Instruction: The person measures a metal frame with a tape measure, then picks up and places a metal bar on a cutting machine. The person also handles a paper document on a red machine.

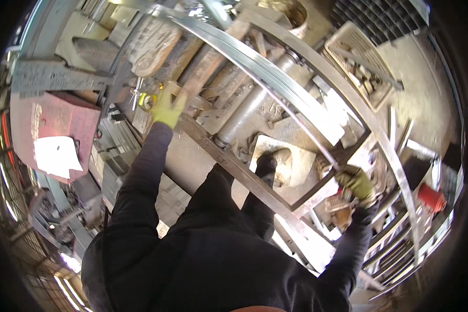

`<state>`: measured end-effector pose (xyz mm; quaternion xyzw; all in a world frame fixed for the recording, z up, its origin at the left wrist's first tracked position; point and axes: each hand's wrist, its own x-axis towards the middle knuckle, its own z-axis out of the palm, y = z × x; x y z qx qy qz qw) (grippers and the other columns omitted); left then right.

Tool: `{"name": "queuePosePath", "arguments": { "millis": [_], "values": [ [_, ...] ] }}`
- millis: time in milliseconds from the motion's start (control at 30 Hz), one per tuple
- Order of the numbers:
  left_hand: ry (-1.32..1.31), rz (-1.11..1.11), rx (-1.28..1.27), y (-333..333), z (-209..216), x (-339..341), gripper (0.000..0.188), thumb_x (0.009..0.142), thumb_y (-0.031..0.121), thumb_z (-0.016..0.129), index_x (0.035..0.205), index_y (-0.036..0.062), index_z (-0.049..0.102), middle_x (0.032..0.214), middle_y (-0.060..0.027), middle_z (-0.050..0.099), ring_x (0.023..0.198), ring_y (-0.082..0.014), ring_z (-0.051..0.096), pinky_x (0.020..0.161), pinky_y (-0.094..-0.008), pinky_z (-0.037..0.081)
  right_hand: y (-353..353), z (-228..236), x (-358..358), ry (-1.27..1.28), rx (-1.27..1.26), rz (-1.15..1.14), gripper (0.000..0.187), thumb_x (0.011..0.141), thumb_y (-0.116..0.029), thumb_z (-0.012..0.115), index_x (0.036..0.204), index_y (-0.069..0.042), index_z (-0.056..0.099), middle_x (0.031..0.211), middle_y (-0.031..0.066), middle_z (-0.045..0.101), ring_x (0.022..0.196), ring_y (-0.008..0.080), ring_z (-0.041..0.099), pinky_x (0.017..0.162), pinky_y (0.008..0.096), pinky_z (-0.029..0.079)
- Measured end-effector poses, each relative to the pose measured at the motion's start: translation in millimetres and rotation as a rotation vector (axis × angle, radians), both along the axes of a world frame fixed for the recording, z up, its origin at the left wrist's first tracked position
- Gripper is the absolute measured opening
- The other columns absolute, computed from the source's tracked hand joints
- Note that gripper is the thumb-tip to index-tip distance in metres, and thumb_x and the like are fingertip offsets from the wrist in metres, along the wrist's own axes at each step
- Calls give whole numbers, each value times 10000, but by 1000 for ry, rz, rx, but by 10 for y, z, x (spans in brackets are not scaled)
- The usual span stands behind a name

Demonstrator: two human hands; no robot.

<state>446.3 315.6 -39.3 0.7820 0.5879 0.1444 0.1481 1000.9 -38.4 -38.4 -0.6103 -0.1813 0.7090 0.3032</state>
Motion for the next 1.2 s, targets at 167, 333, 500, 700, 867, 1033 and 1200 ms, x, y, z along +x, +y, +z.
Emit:
{"name": "queuePosePath", "arguments": {
  "millis": [167, 333, 500, 700, 867, 1033, 1200],
  "values": [
    [-243, 630, -415, -644, -956, -2266, 318, 967, 268, 665, 1207, 62, 698, 1050, -136, 719, 985, -247, 688, 830, -393, 534, 86, 161, -999, 103, -113, -37, 250, 937, -105, 769, 1161, -3, 732, 816, 64, 729, 533, 121, 619, 504, 256, 516],
    [299, 728, -850, -1466, -2011, -3341, 407, 952, 286, 589, 1271, 35, 628, 1324, -146, 673, 1190, -323, 613, 1043, -412, 447, 241, 79, -1951, 131, -190, 186, 170, 928, -143, 778, 1071, -51, 767, 893, 47, 748, 782, 127, 686, 634, 274, 558],
    [251, 754, -921, -1206, -3149, -3573, 510, 958, 343, 612, 1361, 32, 575, 1448, -158, 600, 1335, -323, 536, 1105, -417, 413, 179, -232, -2665, 53, -85, 476, 212, 990, -181, 727, 1118, -14, 738, 986, 59, 754, 876, 152, 703, 781, 299, 573],
    [-223, 1097, -585, -416, -4528, -3972, 471, 1005, 267, 566, 1403, 17, 551, 1413, -181, 620, 1305, -340, 574, 1018, -437, 503, 207, -396, -3260, -272, 41, 540, 244, 930, -220, 792, 1083, -33, 760, 1022, 97, 747, 931, 198, 698, 812, 329, 566],
    [-1729, 1459, 178, -325, -4878, -3738, 443, 1043, 204, 528, 1439, 5, 531, 1384, -200, 637, 1280, -355, 605, 946, -454, 578, 204, -393, -3395, -420, 53, 555, 292, 950, -286, 775, 1070, -20, 763, 985, 91, 749, 883, 170, 695, 786, 333, 558],
    [-2033, 1424, 11, 112, -4852, -3122, 382, 1067, 228, 456, 1354, 29, 610, 1370, -154, 657, 1263, -330, 619, 976, -489, 571, 151, -539, -3387, -478, 55, 641, 251, 945, -251, 770, 1059, -28, 776, 987, 96, 760, 917, 177, 718, 801, 337, 572],
    [-1813, 1254, -198, 127, -4838, -2937, 372, 1068, 271, 455, 1322, 66, 633, 1331, -133, 687, 1231, -337, 635, 961, -536, 565, 188, -476, -3428, -439, -66, 566, 239, 960, -240, 743, 1068, -30, 778, 1011, 101, 768, 929, 195, 726, 819, 352, 578]
  ]
}}
